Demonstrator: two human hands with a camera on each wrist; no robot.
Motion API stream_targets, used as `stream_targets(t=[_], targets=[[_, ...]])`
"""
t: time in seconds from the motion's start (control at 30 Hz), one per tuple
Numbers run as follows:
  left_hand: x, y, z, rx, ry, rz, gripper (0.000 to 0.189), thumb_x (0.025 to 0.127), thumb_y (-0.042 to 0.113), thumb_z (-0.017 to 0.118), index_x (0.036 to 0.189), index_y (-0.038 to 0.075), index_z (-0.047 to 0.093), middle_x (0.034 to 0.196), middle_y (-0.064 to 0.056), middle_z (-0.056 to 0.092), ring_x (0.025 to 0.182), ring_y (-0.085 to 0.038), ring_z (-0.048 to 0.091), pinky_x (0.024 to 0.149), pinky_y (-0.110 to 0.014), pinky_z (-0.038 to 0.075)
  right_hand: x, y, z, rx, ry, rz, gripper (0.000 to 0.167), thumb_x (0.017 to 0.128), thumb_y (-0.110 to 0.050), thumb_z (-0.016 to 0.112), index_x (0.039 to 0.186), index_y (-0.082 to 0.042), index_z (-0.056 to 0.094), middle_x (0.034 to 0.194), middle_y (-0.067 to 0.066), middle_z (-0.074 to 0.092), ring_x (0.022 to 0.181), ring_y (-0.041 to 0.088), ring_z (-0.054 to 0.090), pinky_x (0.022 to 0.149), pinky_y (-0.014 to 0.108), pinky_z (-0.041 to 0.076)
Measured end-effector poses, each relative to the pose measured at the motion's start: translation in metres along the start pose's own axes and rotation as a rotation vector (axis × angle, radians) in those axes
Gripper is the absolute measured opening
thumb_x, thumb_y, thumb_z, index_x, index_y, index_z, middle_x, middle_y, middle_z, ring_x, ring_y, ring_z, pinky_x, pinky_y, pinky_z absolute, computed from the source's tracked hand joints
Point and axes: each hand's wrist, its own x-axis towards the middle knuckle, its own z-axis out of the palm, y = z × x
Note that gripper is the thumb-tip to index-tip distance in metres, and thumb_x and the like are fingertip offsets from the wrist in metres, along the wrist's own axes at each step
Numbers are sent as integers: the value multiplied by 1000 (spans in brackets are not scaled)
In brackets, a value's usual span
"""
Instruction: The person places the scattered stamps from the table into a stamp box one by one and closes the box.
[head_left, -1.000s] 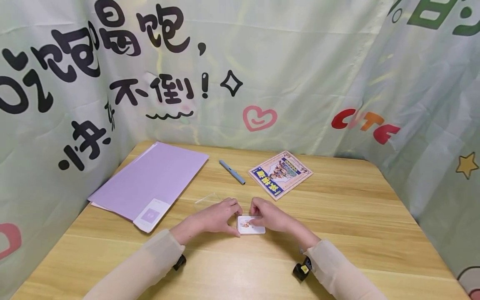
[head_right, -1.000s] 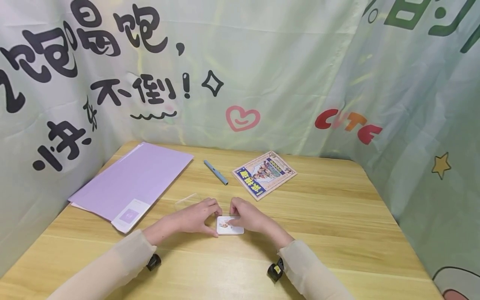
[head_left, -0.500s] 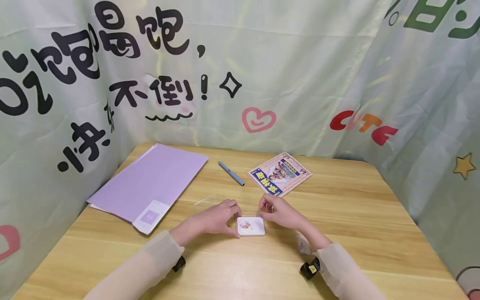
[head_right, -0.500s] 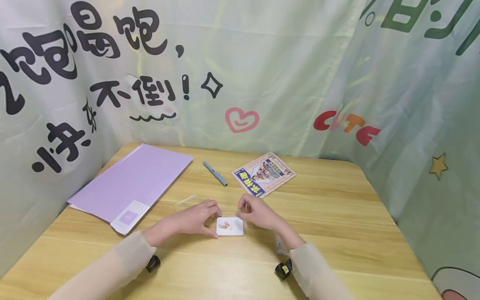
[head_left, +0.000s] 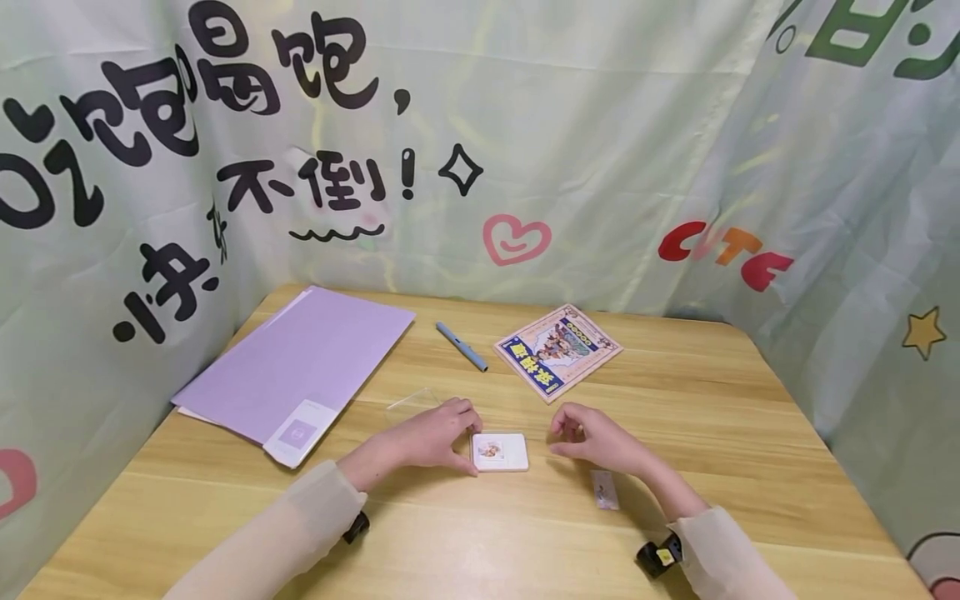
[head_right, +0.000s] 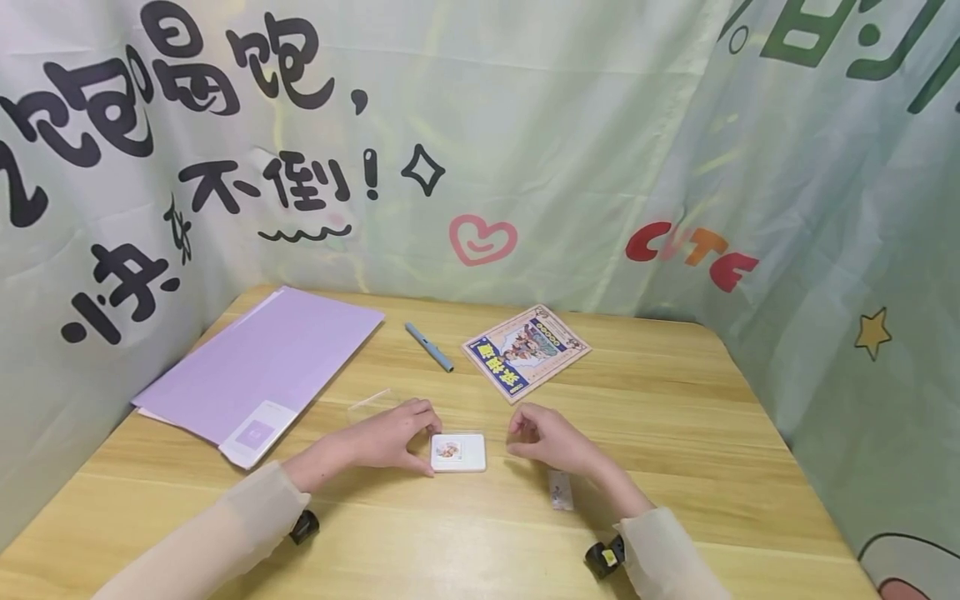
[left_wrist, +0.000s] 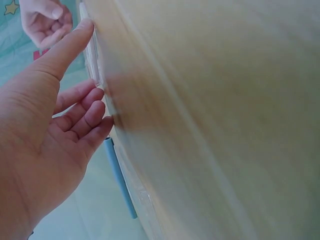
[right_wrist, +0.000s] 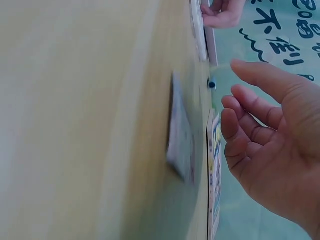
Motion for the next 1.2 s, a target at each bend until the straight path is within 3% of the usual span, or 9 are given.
stream_targets(t=[0.43,0.7,1.2], targets=[[0,0,0,-2,0,-2,57,78,48,78,117,11,60,117,1,56,110,-12,50,100,-29,49,-38,24,-16,-1,-15,3,22,87,-19,73,97,-6,59,83,0,57,72,2,48,62,19,45],[0,0,0,-3,-1,-2,57,78,48,78,117,11,60,116,1,56,110,-12,51,100,-29,50,-58,35,-24,4,-20,53,25,86,-20,74,98,-5,59,81,-1,55,71,1,47,61,20,44],[-1,0,-1,-14,-14,-12,58,79,49,77,119,10,59,118,0,55,113,-14,51,102,-31,49,-59,37,-21,-59,-45,12,21,85,-19,76,90,-9,58,75,-3,52,67,-2,44,57,18,41]])
